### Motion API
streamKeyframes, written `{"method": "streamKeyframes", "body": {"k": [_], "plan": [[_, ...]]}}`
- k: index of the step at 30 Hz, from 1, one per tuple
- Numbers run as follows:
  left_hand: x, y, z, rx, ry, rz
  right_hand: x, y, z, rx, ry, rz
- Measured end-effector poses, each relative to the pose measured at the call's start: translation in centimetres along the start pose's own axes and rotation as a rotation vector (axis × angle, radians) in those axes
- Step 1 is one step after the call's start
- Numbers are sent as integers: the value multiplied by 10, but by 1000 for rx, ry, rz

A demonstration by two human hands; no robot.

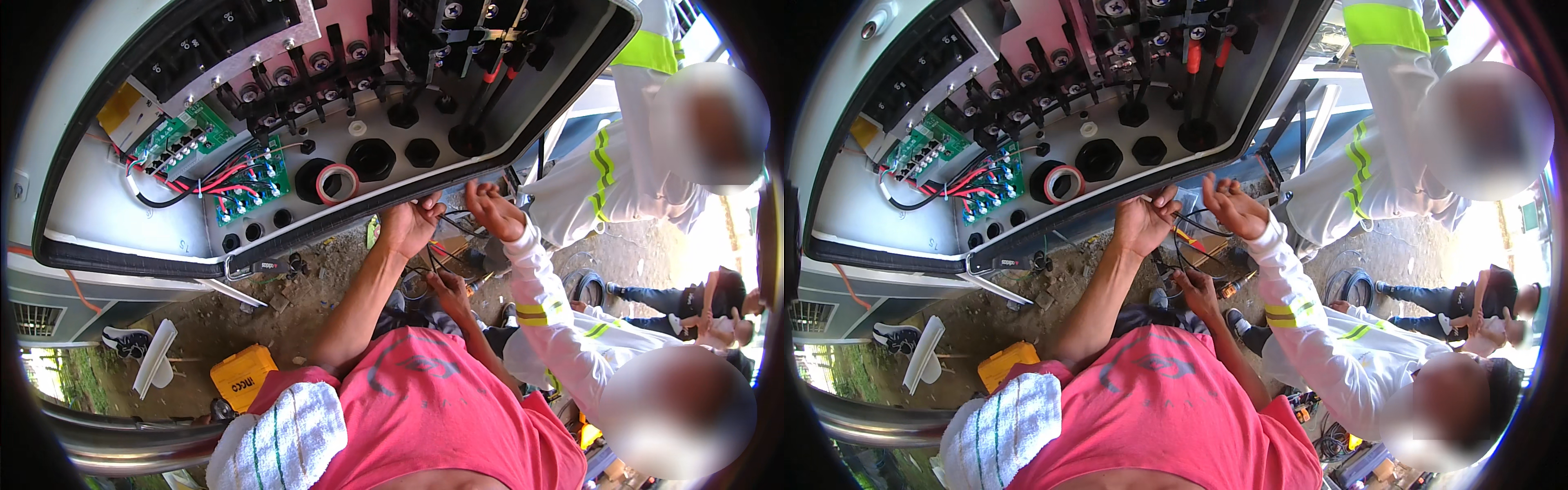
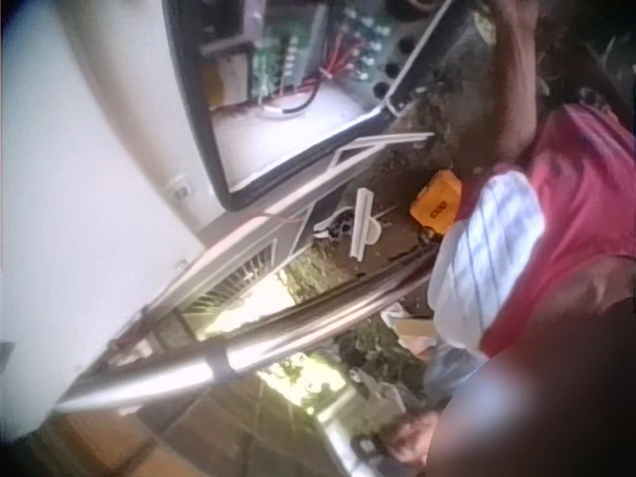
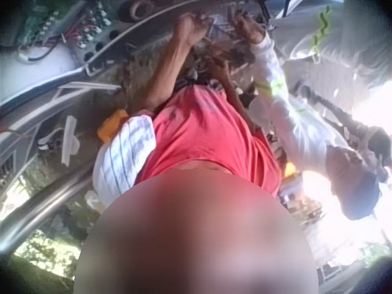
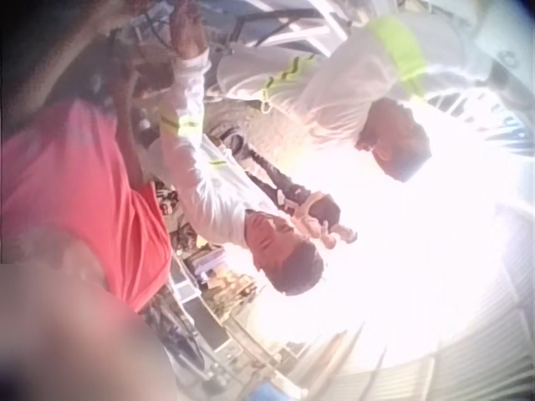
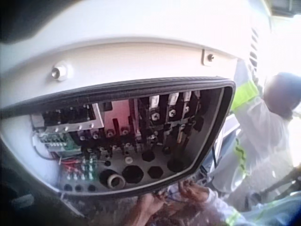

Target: The person unpacks a coiled black cable from a plastic bag, strips the ends, and routes it into an open electrical cabinet. They then connect the cable to terminals inside the cabinet while other workers stand nearby.

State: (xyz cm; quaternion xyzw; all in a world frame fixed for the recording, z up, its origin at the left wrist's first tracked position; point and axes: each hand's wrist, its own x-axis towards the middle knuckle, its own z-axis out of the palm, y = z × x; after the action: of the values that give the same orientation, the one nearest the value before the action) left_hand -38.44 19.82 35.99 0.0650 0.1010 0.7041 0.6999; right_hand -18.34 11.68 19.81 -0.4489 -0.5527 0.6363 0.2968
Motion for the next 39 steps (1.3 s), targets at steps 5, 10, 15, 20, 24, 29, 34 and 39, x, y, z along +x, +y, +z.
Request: {"method": "streamKeyframes", "body": {"k": [5, 10, 15, 20, 24, 29, 34, 39], "plan": [[5, -4, -10, -44, 59, 16, -12, 6, -7, -155, 67, 116], [8, -16, -13, -62, 53, 73, -18, 9, -9, -68, 102, 107], [9, -25, -13, -43, 110, 154, -17, 6, -13, -128, 104, 104], [11, -26, -17, 23, 172, 149, -16, 4, -21, -168, 75, 129], [17, -34, -25, 13, 121, 190, -19, 3, -25, -177, 90, 146], [32, -49, -38, 23, 124, 244, -24, -5, -28, -220, 98, 147], [35, -51, -49, 15, 105, 235, -27, -14, -30, -233, 112, 133], [31, -47, -51, -4, 109, 189, -28, -14, -30, -279, 174, 127]]}}
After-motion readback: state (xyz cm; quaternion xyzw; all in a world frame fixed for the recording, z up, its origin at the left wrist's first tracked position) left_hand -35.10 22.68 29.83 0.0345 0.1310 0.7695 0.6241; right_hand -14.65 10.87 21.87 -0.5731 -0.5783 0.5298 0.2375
